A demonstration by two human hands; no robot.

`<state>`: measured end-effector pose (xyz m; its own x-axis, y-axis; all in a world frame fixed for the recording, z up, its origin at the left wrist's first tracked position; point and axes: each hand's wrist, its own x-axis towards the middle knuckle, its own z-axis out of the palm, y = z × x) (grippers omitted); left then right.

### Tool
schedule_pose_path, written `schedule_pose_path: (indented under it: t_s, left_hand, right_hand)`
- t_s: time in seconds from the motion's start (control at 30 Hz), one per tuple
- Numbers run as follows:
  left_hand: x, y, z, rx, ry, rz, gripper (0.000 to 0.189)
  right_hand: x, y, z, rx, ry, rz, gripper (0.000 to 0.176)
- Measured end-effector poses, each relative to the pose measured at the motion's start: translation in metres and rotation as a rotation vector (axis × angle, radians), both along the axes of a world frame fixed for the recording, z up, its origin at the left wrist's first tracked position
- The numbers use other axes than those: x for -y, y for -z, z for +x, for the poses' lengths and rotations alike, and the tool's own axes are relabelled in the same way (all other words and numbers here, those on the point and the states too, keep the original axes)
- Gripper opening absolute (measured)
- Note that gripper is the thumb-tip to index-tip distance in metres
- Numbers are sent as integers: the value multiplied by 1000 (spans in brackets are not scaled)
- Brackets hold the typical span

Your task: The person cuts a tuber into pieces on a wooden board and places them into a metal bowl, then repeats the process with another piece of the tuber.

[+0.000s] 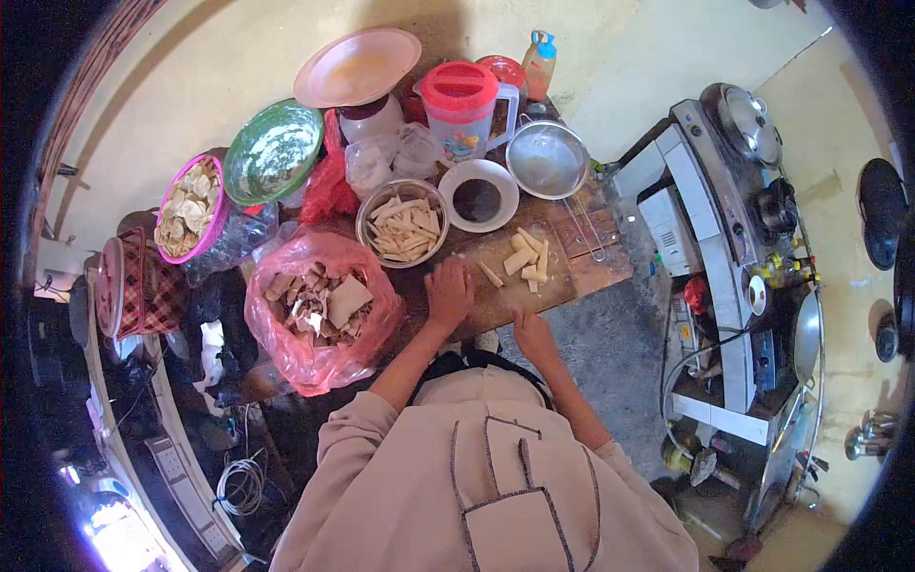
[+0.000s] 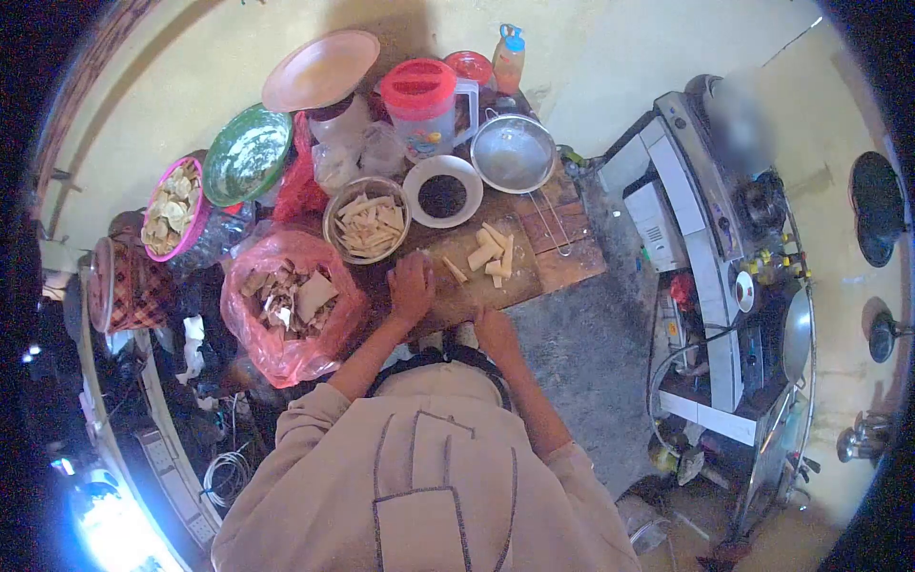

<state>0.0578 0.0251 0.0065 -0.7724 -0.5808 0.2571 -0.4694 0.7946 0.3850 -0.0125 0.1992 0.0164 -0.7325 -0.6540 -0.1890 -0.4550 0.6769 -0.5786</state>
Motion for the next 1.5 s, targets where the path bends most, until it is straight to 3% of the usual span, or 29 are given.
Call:
schedule_pose_path:
  t_s: [0.07,0.27,0.37,0.77,0.97,1.17,1.5]
  left_hand:
    - [2,1,0,-17,20,18,42]
    - [-15,2,14,64,158,-160,55]
    - [-22,0,17,109,184,-30,61]
    - [-31,4,19,102,148,-42,61]
    - [-32,5,14,127,200,-253,64]
    - [-31,-3,13,81,209,-181,61]
    - [-22,1,6,92,230,-164,57]
  right_hand:
    - [4,10,0,-11,14,93,39]
    - [11,-9,-7,-68,-2,37,39]
    - [15,-18,-9,-7,-12,105,44]
    - [12,-5,-20,-72,-42,66,49]
    - [13,0,-24,-8,-82,153,47]
    - [21,-30,-19,22,-56,114,49]
    - [19,-6,-21,-20,-135,184,52]
